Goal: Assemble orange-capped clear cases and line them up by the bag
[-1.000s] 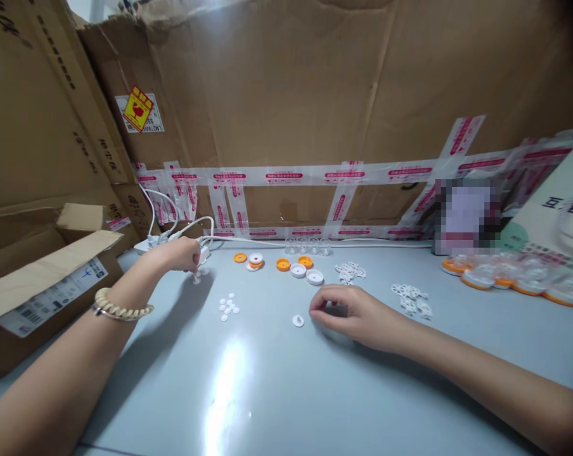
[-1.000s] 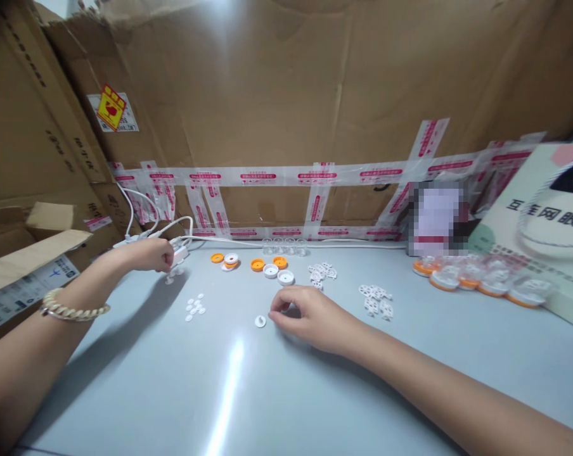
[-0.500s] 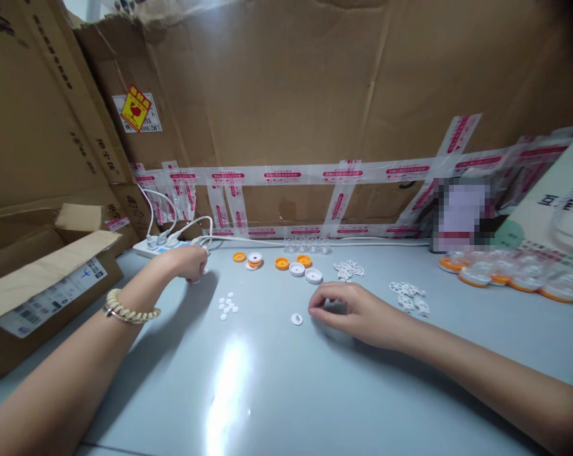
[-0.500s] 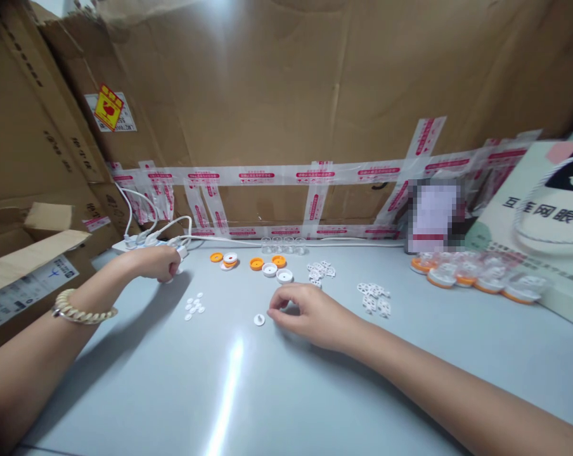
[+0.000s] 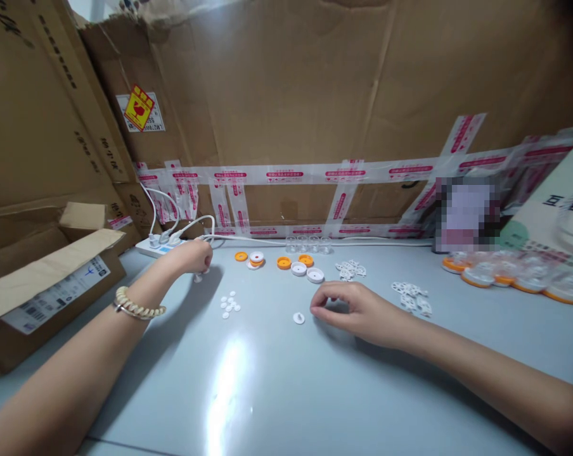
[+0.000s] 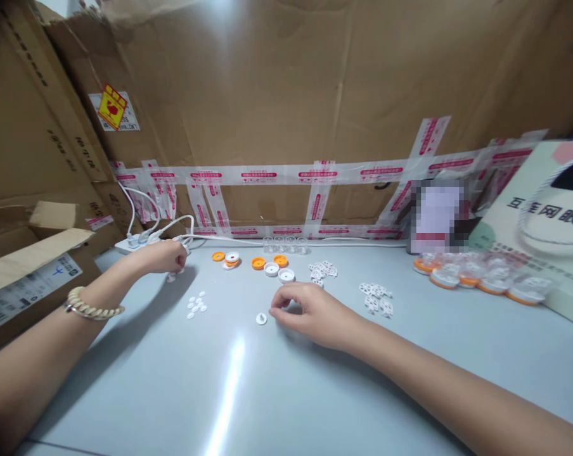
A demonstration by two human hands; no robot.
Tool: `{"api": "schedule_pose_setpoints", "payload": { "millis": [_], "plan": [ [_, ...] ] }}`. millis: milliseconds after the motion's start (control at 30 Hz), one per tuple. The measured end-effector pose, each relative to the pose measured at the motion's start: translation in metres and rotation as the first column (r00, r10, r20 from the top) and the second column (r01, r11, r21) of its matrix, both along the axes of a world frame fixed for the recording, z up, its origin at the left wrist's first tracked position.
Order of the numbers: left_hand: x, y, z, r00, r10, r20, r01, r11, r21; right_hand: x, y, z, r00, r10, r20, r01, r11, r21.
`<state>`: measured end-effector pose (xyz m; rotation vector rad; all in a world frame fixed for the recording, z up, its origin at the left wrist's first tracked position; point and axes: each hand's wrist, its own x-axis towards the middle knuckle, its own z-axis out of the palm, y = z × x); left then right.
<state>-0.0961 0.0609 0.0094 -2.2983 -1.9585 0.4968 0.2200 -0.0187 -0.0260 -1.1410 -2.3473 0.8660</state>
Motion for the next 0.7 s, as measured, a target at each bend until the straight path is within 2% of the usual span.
{"api": "schedule_pose_setpoints", "payload": {
  "millis": [233,367,467,567,700],
  "plan": [
    [-0.003,0.001,0.001,0.999,-0.01,0.048,0.008,0.999,0.044,0.0,0.0,0.0,1.0,0.002,-0.015,-0.002,1.0,0.01],
    [0.0,0.006,-0.002,0.991,-0.041,0.126,0.014,0.979,0.206,0.001,0.0,-0.001,1.0,0.01,-0.017,-0.01,1.0,0.014],
    [0.01,0.009,-0.016,0.971,-0.128,0.202,0.06,0.949,0.311,0.001,0.001,-0.002,1.0,0.007,-0.012,-0.007,1.0,0.012],
    [0.023,0.012,-0.035,0.938,-0.228,0.262,0.14,0.939,0.314,0.0,0.002,-0.003,1.0,-0.004,-0.008,0.005,1.0,0.011],
    [0.031,0.014,-0.051,0.91,-0.26,0.322,0.154,0.935,0.319,0.001,0.003,-0.005,1.0,-0.002,-0.019,0.002,1.0,0.016]
  ]
}}
